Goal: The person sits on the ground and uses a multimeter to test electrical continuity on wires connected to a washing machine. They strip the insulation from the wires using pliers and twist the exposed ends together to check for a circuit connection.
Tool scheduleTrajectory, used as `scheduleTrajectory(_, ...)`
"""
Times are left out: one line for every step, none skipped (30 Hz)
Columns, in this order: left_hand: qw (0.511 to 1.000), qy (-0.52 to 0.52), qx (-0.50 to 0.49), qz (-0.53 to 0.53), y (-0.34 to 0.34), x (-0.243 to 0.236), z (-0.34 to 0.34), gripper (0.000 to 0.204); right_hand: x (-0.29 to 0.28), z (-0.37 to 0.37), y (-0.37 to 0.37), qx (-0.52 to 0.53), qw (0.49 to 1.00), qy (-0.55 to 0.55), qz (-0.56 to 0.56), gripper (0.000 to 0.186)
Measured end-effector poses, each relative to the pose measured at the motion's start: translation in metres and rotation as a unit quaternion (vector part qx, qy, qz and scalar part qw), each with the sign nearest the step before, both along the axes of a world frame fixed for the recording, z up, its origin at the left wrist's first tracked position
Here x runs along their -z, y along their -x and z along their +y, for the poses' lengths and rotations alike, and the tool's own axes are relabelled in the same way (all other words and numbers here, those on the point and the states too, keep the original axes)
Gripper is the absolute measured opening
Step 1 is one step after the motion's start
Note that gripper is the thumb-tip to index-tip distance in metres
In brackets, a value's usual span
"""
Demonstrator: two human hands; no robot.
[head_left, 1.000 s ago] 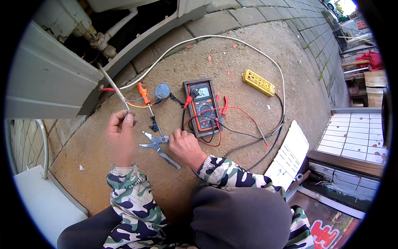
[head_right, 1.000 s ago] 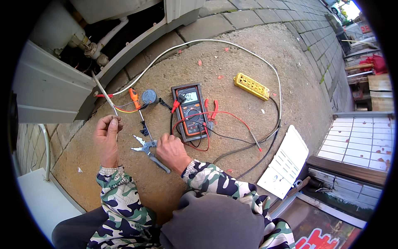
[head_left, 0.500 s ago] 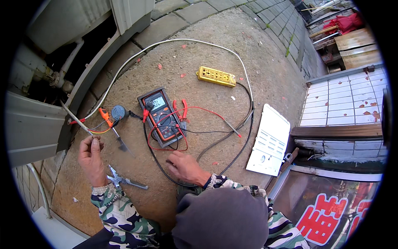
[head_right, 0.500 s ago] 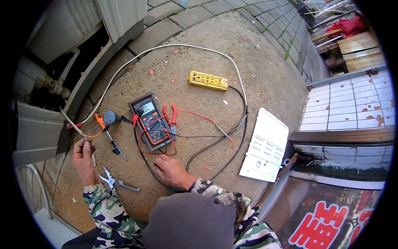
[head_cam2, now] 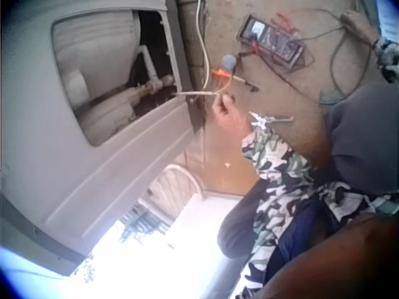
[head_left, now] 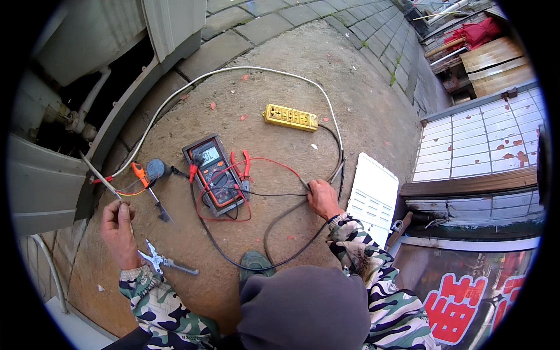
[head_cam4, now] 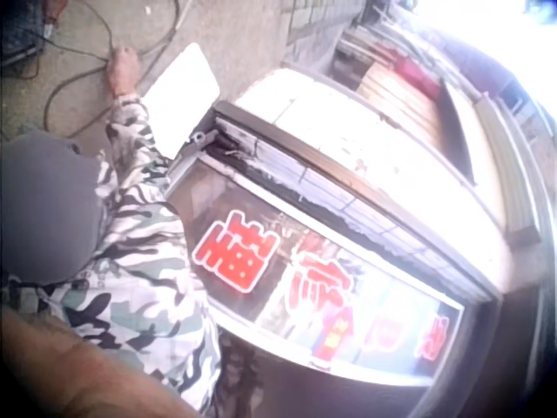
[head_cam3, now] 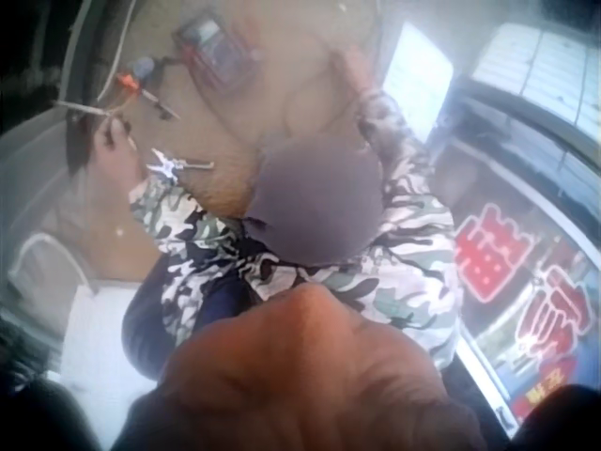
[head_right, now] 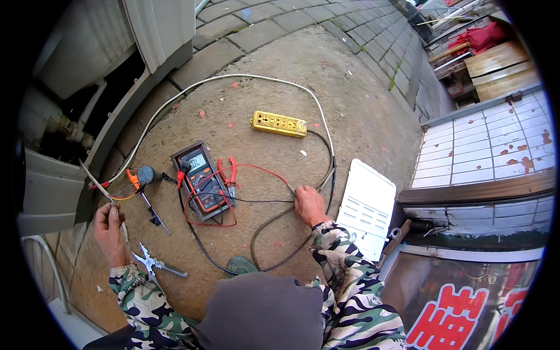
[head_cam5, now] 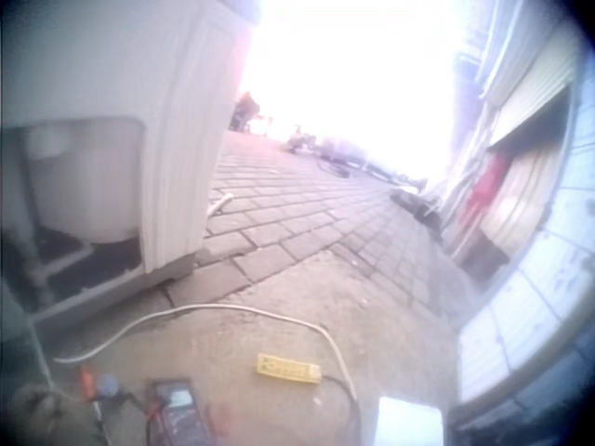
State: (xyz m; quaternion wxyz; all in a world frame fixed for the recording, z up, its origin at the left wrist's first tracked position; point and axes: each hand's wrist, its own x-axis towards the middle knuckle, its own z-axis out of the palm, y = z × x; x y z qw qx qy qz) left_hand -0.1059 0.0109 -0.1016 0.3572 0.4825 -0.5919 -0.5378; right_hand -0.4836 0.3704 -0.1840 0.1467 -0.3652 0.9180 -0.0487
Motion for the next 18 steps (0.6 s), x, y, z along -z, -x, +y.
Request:
scheduleTrajectory(1.000, 0.003, -0.009, -0.002, 0.002, -0.007, 0.002, 0.016, 0.001, -0.003, 0.004, 0.004, 1.000, 0.000, -0.003, 0.016)
scheduleTrajectory(1.000, 0.005, -0.017, -0.003, 0.003, -0.011, 0.003, 0.016, 0.002, -0.004, 0.008, 0.009, 1.000, -0.001, -0.006, 0.015)
scheduleTrajectory(1.000, 0.008, -0.018, -0.003, 0.001, -0.012, 0.003, 0.016, -0.001, -0.002, 0.014, 0.024, 0.999, 0.027, -0.005, 0.015)
scheduleTrajectory(1.000, 0.011, -0.019, -0.001, 0.001, -0.012, 0.003, 0.016, -0.011, -0.006, 0.017, 0.035, 0.999, 0.021, 0.009, 0.017)
scheduleTrajectory(1.000, 0.012, -0.019, 0.001, 0.000, -0.011, 0.004, 0.015, -0.016, -0.006, 0.022, 0.029, 0.999, 0.007, 0.027, 0.017)
scheduleTrajectory(1.000, 0.009, -0.015, -0.006, -0.002, -0.009, 0.004, 0.016, -0.018, -0.003, 0.028, 0.022, 0.999, -0.007, 0.045, 0.017)
scheduleTrajectory(1.000, 0.007, -0.011, -0.012, -0.004, -0.006, 0.003, 0.016, -0.020, 0.001, 0.032, 0.003, 0.998, -0.016, 0.058, 0.019)
scheduleTrajectory(1.000, 0.004, -0.007, -0.018, -0.005, -0.005, 0.003, 0.017, -0.021, 0.005, 0.036, -0.017, 0.997, -0.025, 0.071, 0.021)
scheduleTrajectory(1.000, 0.005, -0.005, -0.013, -0.006, -0.004, 0.003, 0.017, -0.022, 0.010, 0.041, -0.037, 0.995, -0.033, 0.083, 0.023)
scheduleTrajectory(1.000, 0.007, -0.005, -0.008, -0.006, -0.004, 0.003, 0.017, -0.022, 0.014, 0.046, -0.054, 0.994, -0.035, 0.093, 0.024)
scheduleTrajectory(1.000, 0.009, -0.006, -0.005, -0.006, -0.005, 0.003, 0.017, -0.016, 0.018, 0.049, -0.073, 0.992, -0.035, 0.100, 0.024)
scheduleTrajectory(1.000, 0.008, -0.001, -0.011, -0.004, -0.006, 0.004, 0.017, -0.011, 0.023, 0.052, -0.092, 0.989, -0.035, 0.108, 0.025)
scheduleTrajectory(1.000, 0.008, 0.000, -0.023, -0.001, -0.010, 0.005, 0.017, -0.003, 0.029, 0.055, -0.109, 0.987, -0.015, 0.119, 0.024)
scheduleTrajectory(0.999, 0.012, -0.005, -0.039, 0.000, -0.016, 0.005, 0.017, -0.002, 0.028, 0.053, -0.109, 0.986, -0.028, 0.127, 0.023)
scheduleTrajectory(1.000, 0.010, -0.004, -0.020, 0.002, -0.015, 0.006, 0.017, 0.005, 0.033, 0.054, -0.114, 0.984, -0.011, 0.140, 0.021)
scheduleTrajectory(1.000, 0.010, -0.008, -0.020, 0.002, -0.016, 0.006, 0.017, 0.008, 0.033, 0.053, -0.127, 0.980, -0.007, 0.150, 0.018)
scheduleTrajectory(1.000, 0.006, -0.009, -0.016, 0.003, -0.014, 0.006, 0.017, 0.011, 0.036, 0.052, -0.124, 0.979, -0.013, 0.162, 0.015)
scheduleTrajectory(1.000, 0.002, -0.012, -0.012, 0.002, -0.015, 0.006, 0.017, 0.009, 0.036, 0.050, -0.131, 0.977, -0.012, 0.166, 0.014)
